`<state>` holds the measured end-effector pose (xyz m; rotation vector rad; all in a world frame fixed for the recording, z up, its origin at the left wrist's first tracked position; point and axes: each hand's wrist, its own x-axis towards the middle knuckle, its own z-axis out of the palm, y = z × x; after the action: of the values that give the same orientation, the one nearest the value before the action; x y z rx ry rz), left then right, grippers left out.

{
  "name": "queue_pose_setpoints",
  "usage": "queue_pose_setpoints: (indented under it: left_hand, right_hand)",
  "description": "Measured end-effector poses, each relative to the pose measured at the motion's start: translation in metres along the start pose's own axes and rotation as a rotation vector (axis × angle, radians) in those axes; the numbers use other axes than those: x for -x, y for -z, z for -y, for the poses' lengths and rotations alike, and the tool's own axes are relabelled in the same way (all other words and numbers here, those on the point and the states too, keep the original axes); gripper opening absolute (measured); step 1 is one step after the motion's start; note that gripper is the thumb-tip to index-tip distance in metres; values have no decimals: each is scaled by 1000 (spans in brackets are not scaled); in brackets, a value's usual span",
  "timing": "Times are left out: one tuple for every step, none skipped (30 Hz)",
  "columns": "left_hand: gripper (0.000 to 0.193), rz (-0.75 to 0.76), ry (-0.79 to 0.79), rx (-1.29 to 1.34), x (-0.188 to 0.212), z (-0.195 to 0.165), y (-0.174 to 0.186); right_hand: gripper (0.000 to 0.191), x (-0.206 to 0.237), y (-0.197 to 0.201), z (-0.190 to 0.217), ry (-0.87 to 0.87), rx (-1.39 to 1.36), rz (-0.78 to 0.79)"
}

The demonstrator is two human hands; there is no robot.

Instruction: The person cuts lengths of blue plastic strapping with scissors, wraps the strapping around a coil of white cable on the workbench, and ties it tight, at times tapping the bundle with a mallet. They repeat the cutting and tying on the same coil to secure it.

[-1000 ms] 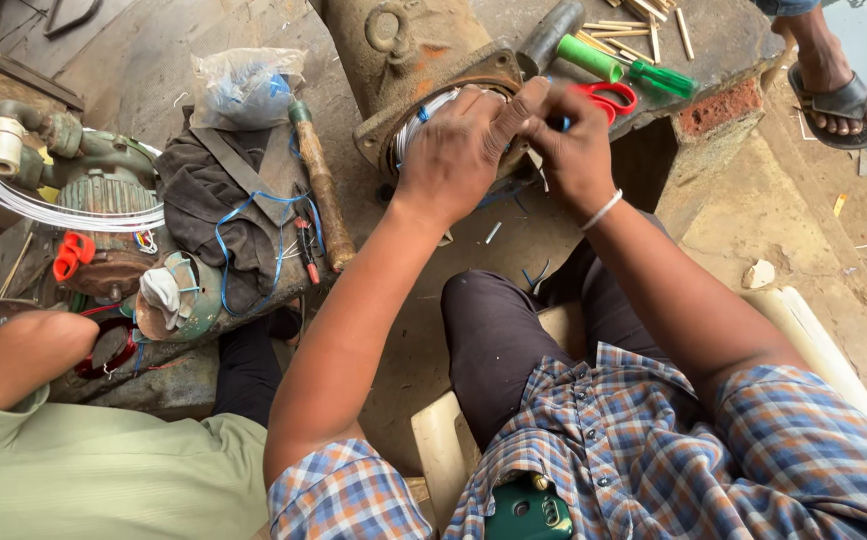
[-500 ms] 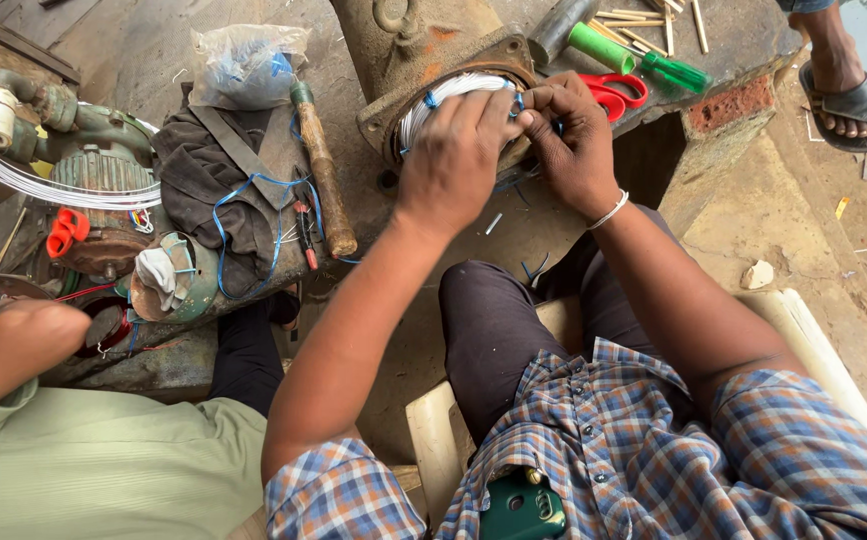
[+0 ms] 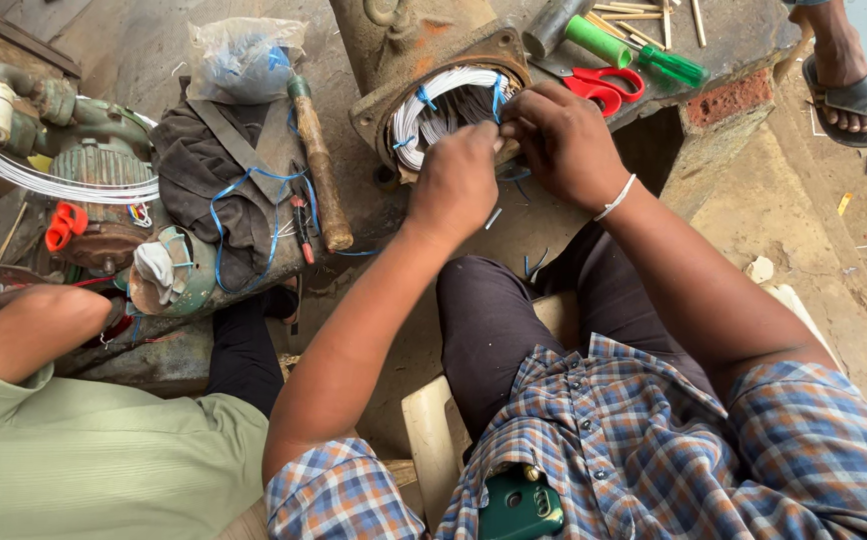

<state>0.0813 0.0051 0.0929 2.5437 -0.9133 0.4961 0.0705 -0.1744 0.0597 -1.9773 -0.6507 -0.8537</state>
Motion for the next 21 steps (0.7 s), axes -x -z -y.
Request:
queue_pose_setpoints:
  left_hand:
    - [11,81,136,119,0,3,-5]
    - [13,161,270,238,-1,6,-10]
    - [15,244,403,357,-1,9,-13]
    - [12,175,290,237,-2,13,-16]
    - [11,109,173,118,-4,17,-17]
    - [10,44,55,2,-5,21,-18]
    - [12,187,192,222,-6,26,-17]
    - [16,332,325,442,-7,33,-14]
    - [21,476,455,664,-8,37,-12]
    - [15,358,519,948,-9,38,-13]
    - [12,227,576,1228,-10,38,-15]
    - [13,84,628,1502,-12,37,-18]
    - [12,-17,577,1511,-13,33,-24]
    - [15,-117,521,1513,-17,27,-32]
    - [19,-212,449,1511,-24,22,-40]
    - [20,-282,430,1491,-30,18,-48]
    - [21,-360,422,1476,-33,11,-57]
    - [22,-433,414,1457,-36,7,-64]
    - [22,-468,385,1451,-39,2,-70]
    - [23,-506,357,1444,-42,-1,-74]
    - [24,-544,322,1436,-46,-3,-76]
  right_hand:
    - [16,0,0,0,15,52,16]
    - [17,0,1,-1,32,103,32]
    - [17,-1,1,-2,63,153,68]
    - [16,-2,1,-5,92,203,102]
    - [17,-3,2,-9,121,253,135]
    - [18,-3,2,-14,122,193,140]
    - [20,-4,3,-19,123,134,144]
    - [21,-3,5,-26,123,75,147]
    - [21,-2,5,-32,180,77,87]
    - [21,0,6,-39,239,79,29]
    - [21,2,4,-45,301,80,-27]
    - [27,6,0,-49,271,120,-58]
    - [34,12,-7,-51,234,157,-85]
    - [42,17,-15,-52,198,195,-116]
    - [44,21,-22,-54,173,159,-154]
    - [47,26,-30,-56,152,126,-187]
    - [50,31,-36,-56,128,88,-207]
    - [51,34,-43,-58,128,116,-205]
    - [52,37,-48,-59,122,147,-211]
    - [53,40,-53,-61,118,175,-215]
    - [55,41,-58,-62,85,148,-206]
